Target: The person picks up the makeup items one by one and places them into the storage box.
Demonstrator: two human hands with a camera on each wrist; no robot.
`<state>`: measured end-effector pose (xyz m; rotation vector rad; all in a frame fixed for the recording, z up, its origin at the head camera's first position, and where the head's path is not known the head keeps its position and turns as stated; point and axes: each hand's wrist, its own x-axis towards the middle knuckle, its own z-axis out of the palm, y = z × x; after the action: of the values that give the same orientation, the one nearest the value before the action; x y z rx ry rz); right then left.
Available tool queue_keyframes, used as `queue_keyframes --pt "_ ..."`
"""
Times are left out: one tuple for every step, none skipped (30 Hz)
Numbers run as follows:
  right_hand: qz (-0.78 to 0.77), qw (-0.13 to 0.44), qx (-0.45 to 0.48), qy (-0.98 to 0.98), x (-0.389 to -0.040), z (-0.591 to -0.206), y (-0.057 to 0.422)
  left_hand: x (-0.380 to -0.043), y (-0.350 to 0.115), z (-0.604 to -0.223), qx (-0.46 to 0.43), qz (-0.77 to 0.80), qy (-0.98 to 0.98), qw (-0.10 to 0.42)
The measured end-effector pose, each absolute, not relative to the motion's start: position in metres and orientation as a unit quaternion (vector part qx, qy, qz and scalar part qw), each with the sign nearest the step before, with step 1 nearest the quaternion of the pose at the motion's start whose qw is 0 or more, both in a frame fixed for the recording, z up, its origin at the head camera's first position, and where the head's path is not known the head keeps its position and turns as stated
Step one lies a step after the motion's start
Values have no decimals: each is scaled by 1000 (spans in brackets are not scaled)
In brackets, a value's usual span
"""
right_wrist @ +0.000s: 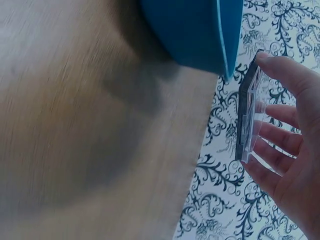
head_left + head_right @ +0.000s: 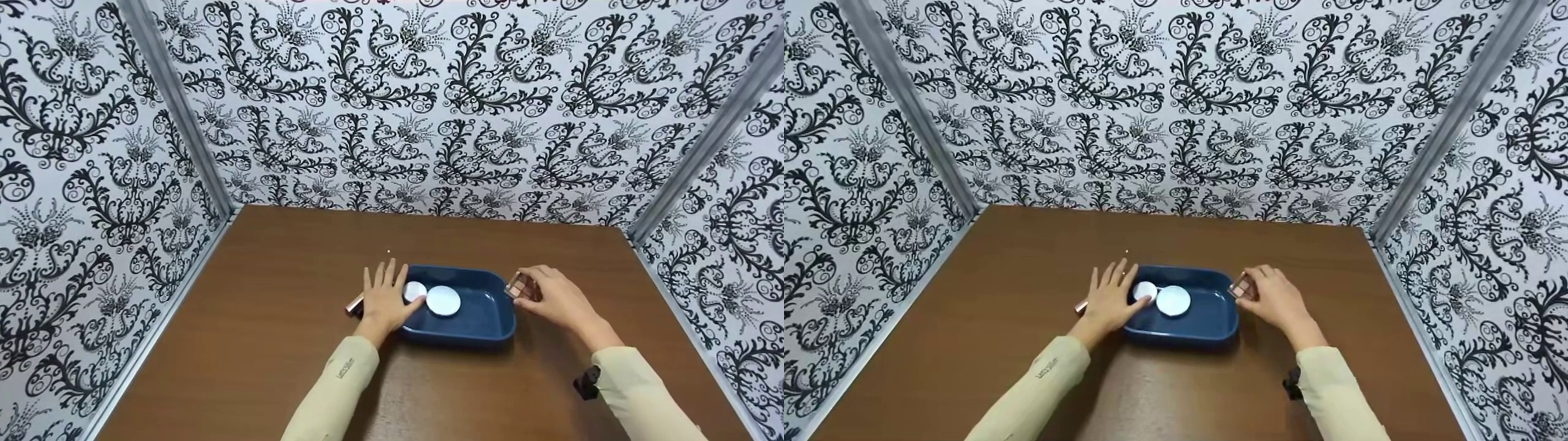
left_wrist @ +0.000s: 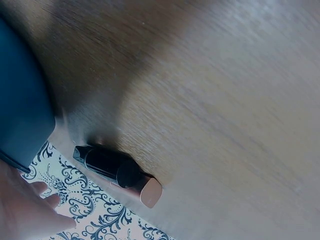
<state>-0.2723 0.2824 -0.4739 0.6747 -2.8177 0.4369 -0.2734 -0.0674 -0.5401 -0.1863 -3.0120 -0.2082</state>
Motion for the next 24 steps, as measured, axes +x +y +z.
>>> queue_keyframes --pt "148 106 232 -955 -272 -474 280 -273 -67 -540 -62 -70 -994 58" --pt "148 108 234 -955 -272 -473 278 -273 -67 -540 -62 -69 -994 59" --pt "148 109 237 -954 -272 -473 275 -273 -67 -540 -62 -69 -994 59" --pt "147 111 239 -953 -273 -473 273 -273 -67 -540 -62 -69 -994 60" --pt "147 111 242 -953 -273 -473 271 -273 -67 -539 -62 -68 -994 59" --pt "148 111 243 -952 -273 -472 268 -273 -67 -539 -62 -68 -994 62" --pt "148 111 245 -952 -274 -472 266 -273 -67 -540 -61 -67 -994 64" --pt "149 111 245 -951 -274 -472 263 -272 -67 -540 -61 -65 -994 66" --pt "150 110 247 -951 -274 -472 261 -272 -67 -540 -62 -65 -994 68" --pt "151 109 248 -951 -274 -472 258 -272 -67 -540 -62 -64 -994 70" --pt "153 107 249 -950 -274 -472 256 -273 -67 -540 -62 -63 -994 70" --pt "154 106 250 -950 -275 -472 254 -273 -67 -540 -63 -64 -993 72" --pt "154 104 251 -950 -275 -472 252 -273 -67 -540 -63 -63 -993 71" --pt "156 102 252 -950 -275 -472 250 -273 -67 -540 -62 -62 -994 69" --pt "157 100 253 -949 -275 -472 247 -273 -67 -540 -62 -60 -994 66" --pt "157 99 254 -949 -275 -472 245 -273 -67 -541 -62 -58 -994 66" --pt "157 98 255 -949 -276 -472 243 -273 -67 -541 -61 -59 -994 66" --pt "157 96 257 -949 -276 -473 241 -273 -67 -541 -61 -58 -994 66" --pt "158 95 258 -948 -276 -473 239 -273 -67 -541 -61 -58 -994 66" --pt "159 94 260 -948 -277 -473 237 -273 -67 -541 -60 -58 -994 67" --pt "159 91 262 -948 -277 -473 235 -273 -67 -541 -61 -59 -994 68" --pt "159 89 265 -947 -278 -473 233 -273 -67 -541 -61 -62 -994 69" --pt "160 86 268 -946 -278 -473 231 -273 -67 -541 -61 -62 -994 67" --pt "162 82 272 -945 -279 -473 229 -273 -67 -541 -61 -63 -994 68"
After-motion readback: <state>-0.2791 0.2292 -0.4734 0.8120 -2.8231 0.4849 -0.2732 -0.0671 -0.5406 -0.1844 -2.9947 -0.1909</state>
